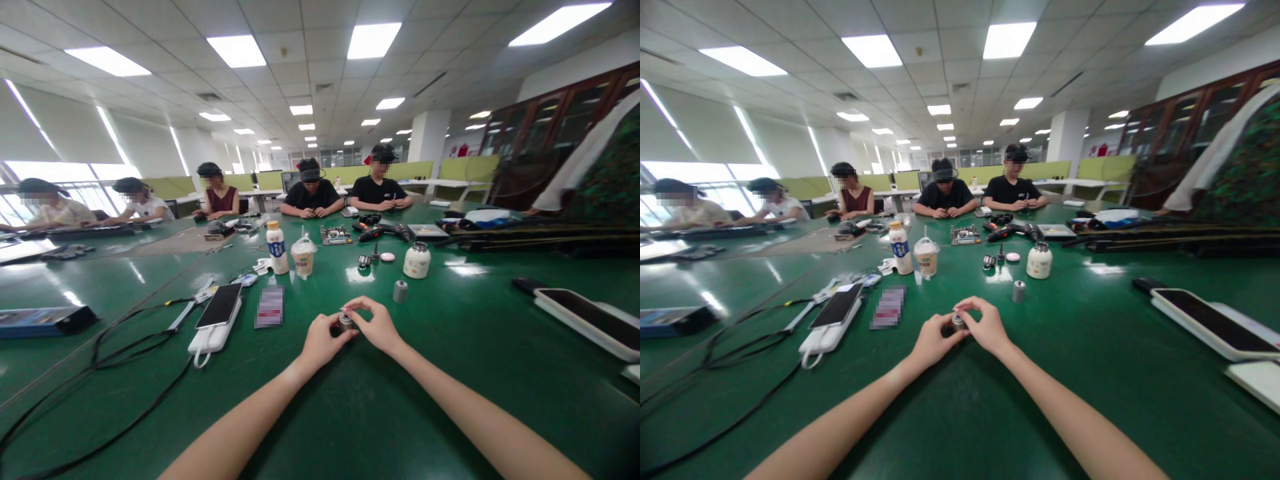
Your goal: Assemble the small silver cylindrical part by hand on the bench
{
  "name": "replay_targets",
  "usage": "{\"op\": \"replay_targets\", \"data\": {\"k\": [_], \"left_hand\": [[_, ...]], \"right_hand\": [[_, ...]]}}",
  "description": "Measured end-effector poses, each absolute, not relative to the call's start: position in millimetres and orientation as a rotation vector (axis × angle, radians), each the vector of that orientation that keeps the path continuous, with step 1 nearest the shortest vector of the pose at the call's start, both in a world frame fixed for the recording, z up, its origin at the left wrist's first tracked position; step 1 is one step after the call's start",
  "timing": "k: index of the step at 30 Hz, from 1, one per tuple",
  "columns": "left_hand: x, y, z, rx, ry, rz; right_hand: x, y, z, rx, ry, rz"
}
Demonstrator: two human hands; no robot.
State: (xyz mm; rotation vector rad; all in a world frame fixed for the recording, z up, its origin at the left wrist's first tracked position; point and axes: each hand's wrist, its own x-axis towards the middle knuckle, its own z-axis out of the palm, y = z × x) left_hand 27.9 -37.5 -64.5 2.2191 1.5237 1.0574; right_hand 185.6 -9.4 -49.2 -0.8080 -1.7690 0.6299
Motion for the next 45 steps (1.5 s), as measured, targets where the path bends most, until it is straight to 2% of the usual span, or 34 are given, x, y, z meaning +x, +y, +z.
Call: {"op": "replay_targets", "data": {"k": [10, 19, 27, 38, 45], "left_hand": [[29.3, -38.6, -63.9, 2.208, 1.534, 1.072], [27.6, -37.4, -65.0, 2.233, 1.508, 1.058], [28.4, -39.7, -63.4, 2.246, 1.496, 1.077], [28.8, -39.9, -64.1, 2.233, 1.504, 1.097], [29.5, -39.9, -65.2, 2.220, 1.508, 1.105]], "right_hand": [[188.9, -9.9, -48.6, -0.916, -1.652, 0.543], [186.1, -12.9, -45.5, -0.840, -1.776, 0.625], [193.8, -0.3, -39.7, -0.886, -1.672, 0.589], [231.6, 28.4, -81.6, -1.100, -1.743, 0.659], [225.8, 25.4, -70.2, -1.047, -1.739, 0.710]]}}
